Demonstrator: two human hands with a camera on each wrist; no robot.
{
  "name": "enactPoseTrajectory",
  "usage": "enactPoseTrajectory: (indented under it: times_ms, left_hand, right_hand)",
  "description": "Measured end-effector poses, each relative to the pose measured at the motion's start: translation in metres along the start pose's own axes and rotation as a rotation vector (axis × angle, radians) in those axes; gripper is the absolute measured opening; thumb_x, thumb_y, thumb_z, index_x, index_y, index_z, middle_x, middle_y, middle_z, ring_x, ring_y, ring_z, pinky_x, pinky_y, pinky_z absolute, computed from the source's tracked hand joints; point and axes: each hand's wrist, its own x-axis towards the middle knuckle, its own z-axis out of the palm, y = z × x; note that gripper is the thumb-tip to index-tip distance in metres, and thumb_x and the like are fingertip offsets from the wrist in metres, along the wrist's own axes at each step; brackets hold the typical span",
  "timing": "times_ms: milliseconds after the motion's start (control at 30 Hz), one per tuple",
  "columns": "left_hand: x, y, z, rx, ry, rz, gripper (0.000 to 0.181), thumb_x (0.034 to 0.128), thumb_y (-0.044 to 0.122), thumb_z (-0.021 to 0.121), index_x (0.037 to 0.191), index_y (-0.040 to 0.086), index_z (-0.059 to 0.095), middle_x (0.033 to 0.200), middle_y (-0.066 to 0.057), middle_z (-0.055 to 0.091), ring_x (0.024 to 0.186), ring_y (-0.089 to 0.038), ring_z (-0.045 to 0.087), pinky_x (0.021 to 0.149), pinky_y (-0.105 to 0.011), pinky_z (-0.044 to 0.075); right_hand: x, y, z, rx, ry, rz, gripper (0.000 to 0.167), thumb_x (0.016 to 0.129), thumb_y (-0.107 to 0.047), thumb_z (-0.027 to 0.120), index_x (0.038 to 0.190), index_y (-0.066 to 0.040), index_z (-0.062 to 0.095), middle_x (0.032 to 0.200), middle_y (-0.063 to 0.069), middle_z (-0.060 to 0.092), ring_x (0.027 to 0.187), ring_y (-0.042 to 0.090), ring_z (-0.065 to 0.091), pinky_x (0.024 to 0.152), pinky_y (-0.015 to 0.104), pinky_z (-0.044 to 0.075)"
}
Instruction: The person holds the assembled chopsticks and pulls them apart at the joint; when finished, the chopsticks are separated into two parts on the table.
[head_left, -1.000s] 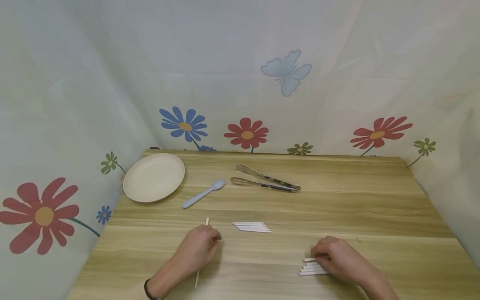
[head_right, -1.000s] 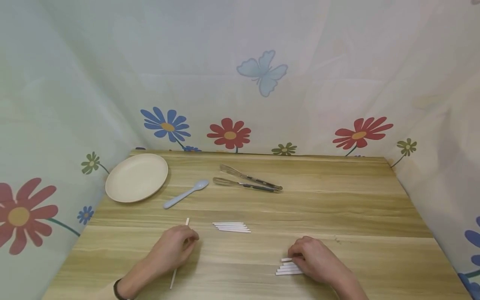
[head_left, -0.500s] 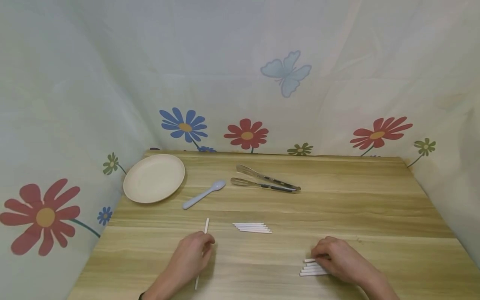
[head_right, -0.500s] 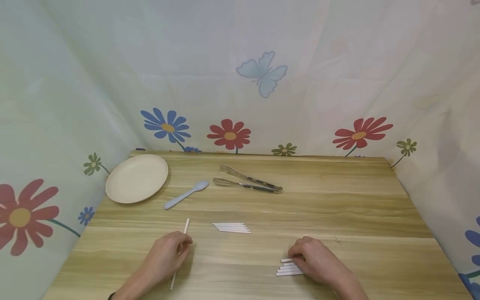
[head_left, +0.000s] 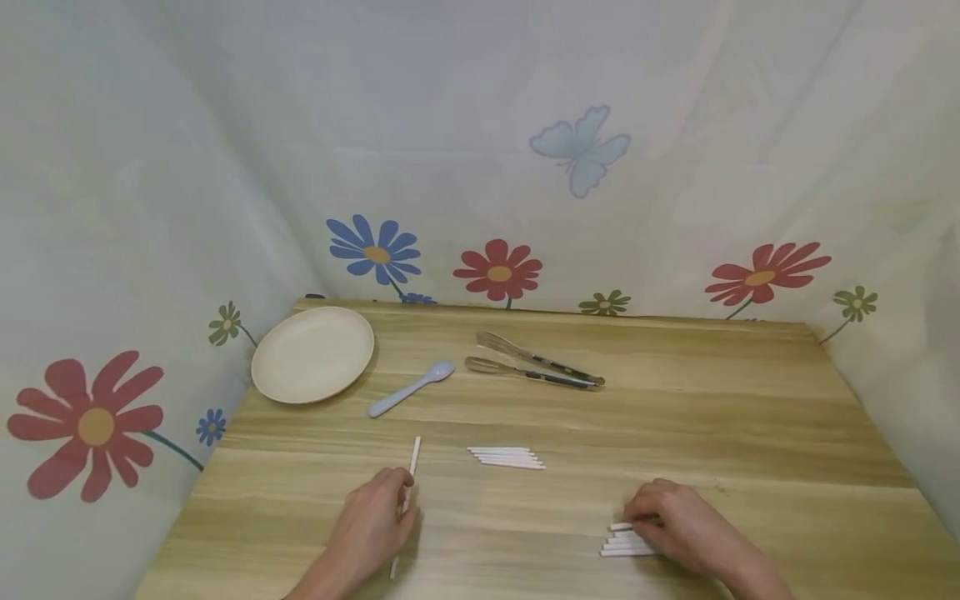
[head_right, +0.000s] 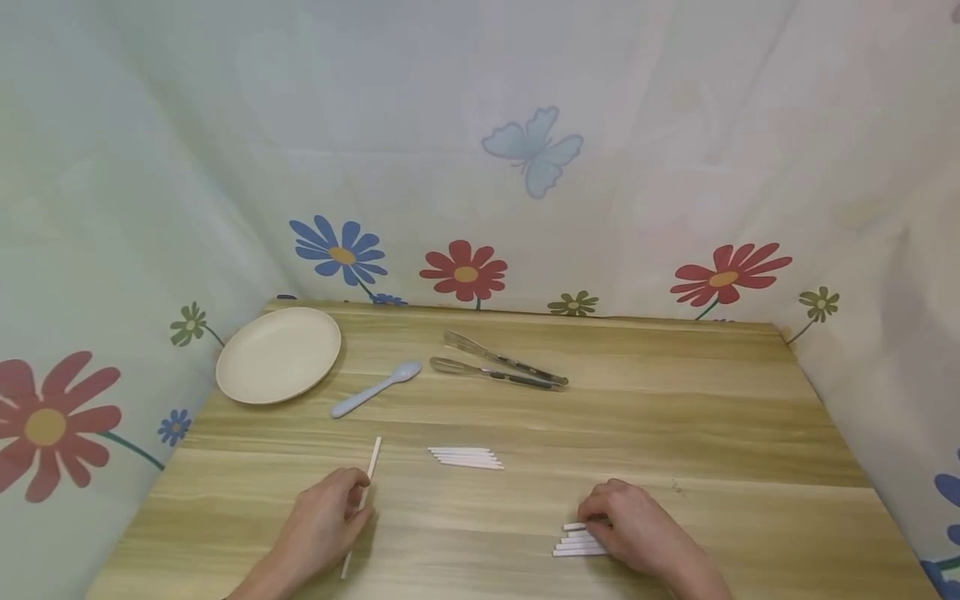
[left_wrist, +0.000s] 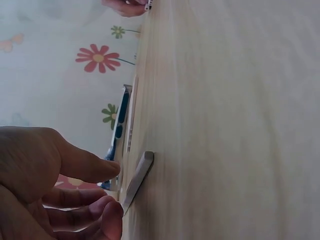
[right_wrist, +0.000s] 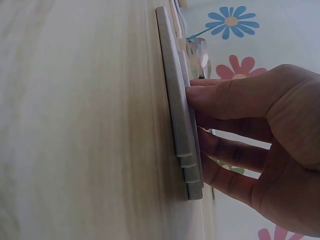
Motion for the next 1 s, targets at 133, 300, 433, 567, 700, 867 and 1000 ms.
enactPoseTrajectory:
  times_ms: [133, 300, 433, 567, 700, 867, 1000]
  left_hand:
    - [-0.0012, -0.0013, 0.0002, 0.010, -0.018, -0.024, 0.028, 0.0722, 0.011, 0.080, 0.095, 0.007, 0.064, 0.073, 0.007, 0.052, 0.059, -0.001, 0.042, 0.052, -0.019, 0.038]
    - [-0.0018, -0.0012, -0.0003, 0.016, -0.059, -0.051, 0.028, 0.0737, 0.012, 0.080, 0.095, 0.007, 0.063, 0.074, 0.006, 0.053, 0.061, -0.004, 0.044, 0.052, -0.021, 0.038]
    - [-0.0013, -0.0022, -0.0006, 0.017, -0.089, -0.073, 0.027, 0.0748, 0.013, 0.079, 0.094, 0.006, 0.062, 0.073, 0.006, 0.051, 0.061, -0.006, 0.045, 0.052, -0.021, 0.038]
    - [-0.0005, -0.0024, -0.0010, 0.017, -0.119, -0.089, 0.025, 0.0753, 0.014, 0.079, 0.091, 0.007, 0.061, 0.072, 0.006, 0.049, 0.061, -0.008, 0.044, 0.052, -0.022, 0.037]
    - [0.0006, -0.0021, -0.0017, 0.015, -0.146, -0.102, 0.023, 0.0759, 0.014, 0.079, 0.088, 0.007, 0.061, 0.072, 0.005, 0.049, 0.062, -0.010, 0.044, 0.053, -0.024, 0.037]
    - [0.0016, -0.0023, -0.0017, 0.013, -0.165, -0.112, 0.022, 0.0760, 0.013, 0.079, 0.088, 0.007, 0.062, 0.071, 0.004, 0.049, 0.061, -0.010, 0.044, 0.054, -0.025, 0.038]
    - [0.0020, -0.0025, -0.0015, 0.016, -0.174, -0.116, 0.023, 0.0759, 0.013, 0.079, 0.091, 0.006, 0.063, 0.072, 0.004, 0.052, 0.064, -0.010, 0.047, 0.058, -0.029, 0.041]
  right_hand:
    - [-0.0017, -0.0006, 0.0020, 0.000, 0.012, 0.003, 0.024, 0.070, -0.004, 0.080, 0.084, -0.023, 0.074, 0.084, -0.017, 0.065, 0.078, 0.002, 0.060, 0.067, 0.024, 0.052]
    - [-0.0006, 0.0001, 0.0017, -0.003, 0.009, -0.001, 0.023, 0.070, -0.004, 0.080, 0.084, -0.022, 0.074, 0.084, -0.016, 0.066, 0.078, 0.002, 0.060, 0.068, 0.025, 0.052]
    - [0.0002, 0.0010, 0.0012, -0.004, -0.001, 0.004, 0.022, 0.071, -0.004, 0.080, 0.084, -0.022, 0.075, 0.085, -0.015, 0.066, 0.080, 0.004, 0.061, 0.070, 0.028, 0.053]
    - [0.0001, 0.0013, 0.0008, 0.006, -0.006, 0.008, 0.022, 0.072, -0.005, 0.079, 0.084, -0.022, 0.075, 0.085, -0.016, 0.066, 0.080, 0.003, 0.061, 0.070, 0.027, 0.053]
    - [-0.0004, 0.0013, 0.0007, 0.016, -0.010, 0.015, 0.022, 0.072, -0.004, 0.079, 0.084, -0.023, 0.075, 0.085, -0.016, 0.066, 0.080, 0.002, 0.060, 0.069, 0.026, 0.052]
    - [-0.0010, 0.0010, 0.0011, 0.019, -0.010, 0.018, 0.022, 0.073, -0.005, 0.079, 0.084, -0.022, 0.075, 0.085, -0.016, 0.066, 0.080, 0.002, 0.060, 0.069, 0.026, 0.052]
    - [-0.0017, 0.0008, 0.0021, 0.013, -0.002, 0.006, 0.021, 0.073, -0.005, 0.079, 0.084, -0.022, 0.075, 0.085, -0.015, 0.066, 0.080, 0.002, 0.060, 0.069, 0.025, 0.052]
